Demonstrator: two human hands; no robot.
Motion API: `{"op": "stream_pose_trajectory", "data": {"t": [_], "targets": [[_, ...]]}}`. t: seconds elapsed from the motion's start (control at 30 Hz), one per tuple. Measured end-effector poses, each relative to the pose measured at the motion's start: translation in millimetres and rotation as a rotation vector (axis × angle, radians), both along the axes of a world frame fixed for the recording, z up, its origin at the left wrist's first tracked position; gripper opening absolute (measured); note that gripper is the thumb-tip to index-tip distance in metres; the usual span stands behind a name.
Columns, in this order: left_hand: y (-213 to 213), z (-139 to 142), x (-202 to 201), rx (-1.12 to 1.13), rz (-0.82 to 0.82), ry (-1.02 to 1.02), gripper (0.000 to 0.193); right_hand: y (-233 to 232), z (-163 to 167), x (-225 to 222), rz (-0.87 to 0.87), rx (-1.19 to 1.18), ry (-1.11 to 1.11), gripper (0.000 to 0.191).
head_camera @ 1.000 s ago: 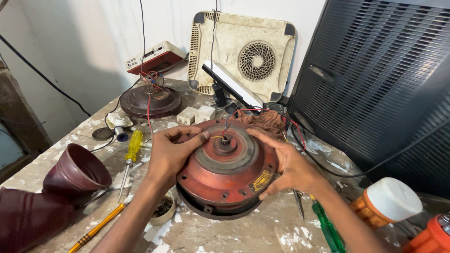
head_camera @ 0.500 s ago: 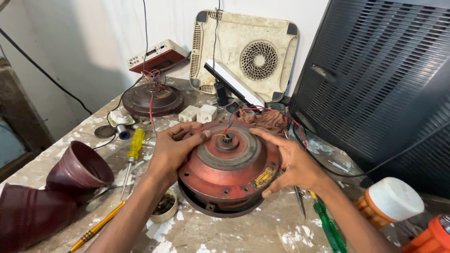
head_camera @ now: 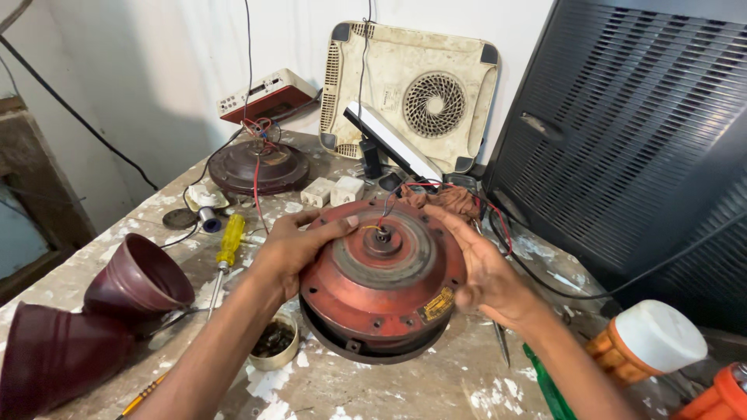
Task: The person uses a screwdriver to unscrew fasteners from a ceiling fan motor housing, then lifts off the red metal cover and separates the housing from the stator. They set the cover aside, work on the exposed copper winding assembly, and handle the bearing and small parts, placing removed screws in a small container.
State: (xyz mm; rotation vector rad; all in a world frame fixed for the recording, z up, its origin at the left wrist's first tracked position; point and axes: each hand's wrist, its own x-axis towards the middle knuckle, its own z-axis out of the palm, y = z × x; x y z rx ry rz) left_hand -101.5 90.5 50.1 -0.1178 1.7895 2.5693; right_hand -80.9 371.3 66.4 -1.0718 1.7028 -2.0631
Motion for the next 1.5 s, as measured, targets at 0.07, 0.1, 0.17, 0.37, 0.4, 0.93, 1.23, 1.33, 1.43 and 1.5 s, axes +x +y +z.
{"op": "stream_pose_trajectory", "data": {"t": [0.07,0.1,0.17,0.37,0.4,0.93,1.23,1.33,1.43,1.5], "targets": [[1.6,1.0,3.8,0.02,0.001,0.001,0.067,-2.2,-3.8,-0.1,-0.082,-0.019,-0.017,0.121],[1.0,1.3,5.2,0.029,0.004,0.002,0.067,-3.6,-5.6,0.0,-0.137,-0.017,-0.051,0.117],[0.2,2.0,6.0,0.012,-0.018,0.011,0.065,-6.8,-8.8,-0.1,-0.204,-0.038,-0.094,0.109],[-0.7,5.0,5.0,-0.001,-0.06,0.024,0.061,-18.6,-15.2,-0.5,-0.353,-0.087,-0.164,0.087],[-1.1,6.6,4.6,-0.006,-0.06,0.018,0.061,-21.3,-15.9,-0.5,-0.385,-0.09,-0.195,0.083],[-2.9,5.9,2.0,-0.002,-0.074,0.029,0.059,-34.0,-8.4,-11.1,-0.644,-0.081,-0.435,0.054],[-3.7,25.0,1.1,-0.11,-0.027,0.083,0.063,-36.4,-0.2,-12.5,-0.635,-0.123,-0.377,0.045],[-10.9,47.1,2.1,-0.183,-0.023,0.143,0.059,-35.3,15.4,-11.7,-0.612,-0.137,-0.339,0.045],[-15.6,67.5,3.8,-0.139,-0.059,0.144,0.056,-36.6,34.8,-11.1,-0.538,-0.168,-0.316,0.045],[-18.0,79.1,4.6,-0.119,-0.063,0.149,0.056,-37.7,46.7,-9.6,-0.518,-0.186,-0.349,0.045]]}}
